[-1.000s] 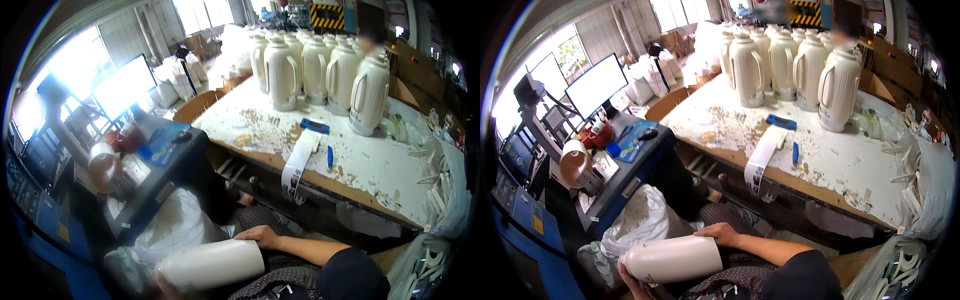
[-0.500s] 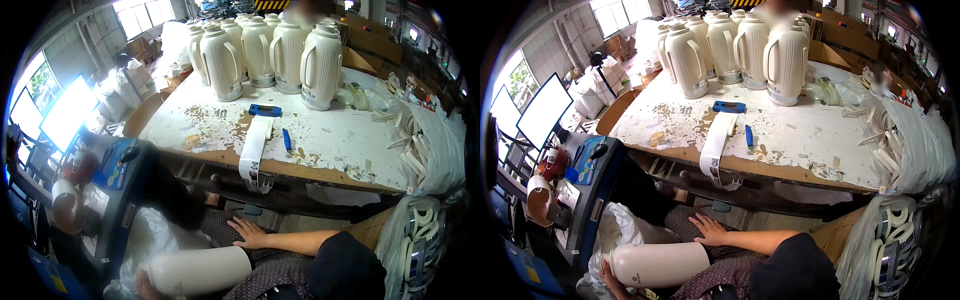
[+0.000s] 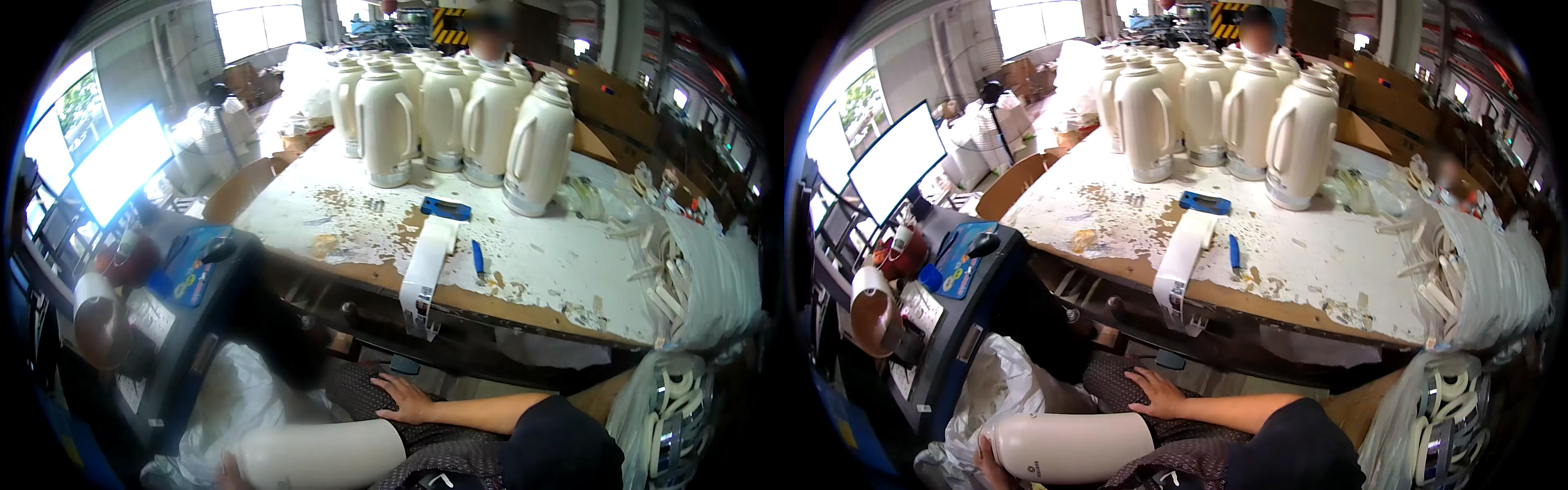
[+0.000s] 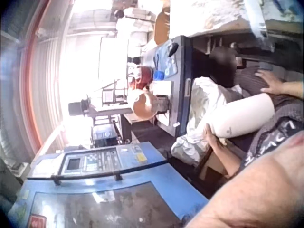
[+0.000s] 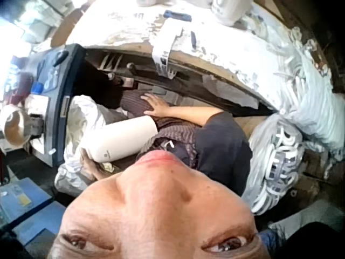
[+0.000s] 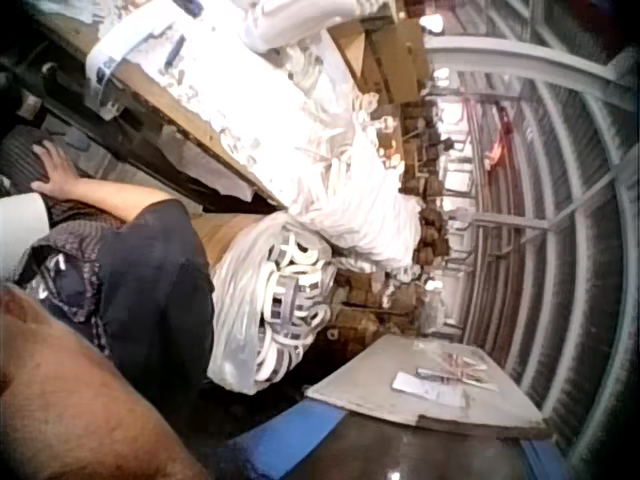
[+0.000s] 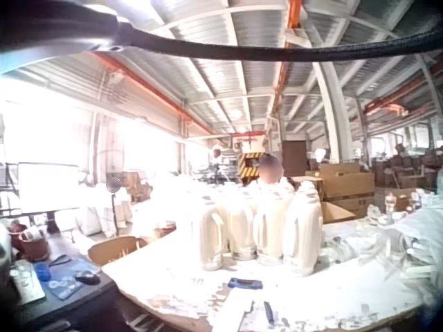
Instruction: The person assembles white thermos bottles by attaching handles and screwing on lids. They also apply labels to the bottles and place them on a table. The person handles the bottles one at a time, performing repetitive assembly steps.
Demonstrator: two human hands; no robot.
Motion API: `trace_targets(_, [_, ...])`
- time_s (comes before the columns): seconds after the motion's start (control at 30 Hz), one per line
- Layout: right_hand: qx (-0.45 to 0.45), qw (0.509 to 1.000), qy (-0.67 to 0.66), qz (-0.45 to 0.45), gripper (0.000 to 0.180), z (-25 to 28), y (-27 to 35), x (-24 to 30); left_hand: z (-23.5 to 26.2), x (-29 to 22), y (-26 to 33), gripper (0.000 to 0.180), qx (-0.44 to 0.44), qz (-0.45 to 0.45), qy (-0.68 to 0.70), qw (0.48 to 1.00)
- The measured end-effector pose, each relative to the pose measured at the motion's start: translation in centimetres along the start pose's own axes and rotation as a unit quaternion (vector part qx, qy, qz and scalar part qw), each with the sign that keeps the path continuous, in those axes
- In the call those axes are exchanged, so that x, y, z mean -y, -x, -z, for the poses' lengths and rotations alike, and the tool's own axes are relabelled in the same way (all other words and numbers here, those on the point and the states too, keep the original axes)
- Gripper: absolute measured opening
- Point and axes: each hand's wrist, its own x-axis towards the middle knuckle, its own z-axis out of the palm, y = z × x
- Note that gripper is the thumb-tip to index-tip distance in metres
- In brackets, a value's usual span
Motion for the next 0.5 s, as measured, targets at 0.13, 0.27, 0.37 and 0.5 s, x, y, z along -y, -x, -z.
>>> trace_targets(0.13, [0.007,1.0,0.008,0.005,0.081,0.3,-0.1,-0.5,-1.8,-0.8,0.6,0.065,-0.066,-0.014,-0.046,0.997])
trace_targets(0.27, [0.037,0.999,0.033,0.012,0.086,1.0,-0.9,-0.2,-1.0,0.5,0.1,0.061,-0.019,-0.08,-0.006,0.997])
trace_targets(0.37, [0.02,0.999,0.036,0.003,0.086,0.2,-0.7,-0.4,0.0,3.1,-1.2,0.058,-0.032,-0.074,0.031,0.996])
trace_targets(0.5, [0.014,1.0,0.016,0.005,0.085,0.2,-0.7,-0.4,0.5,3.1,-0.8,0.055,-0.033,-0.049,0.036,0.998])
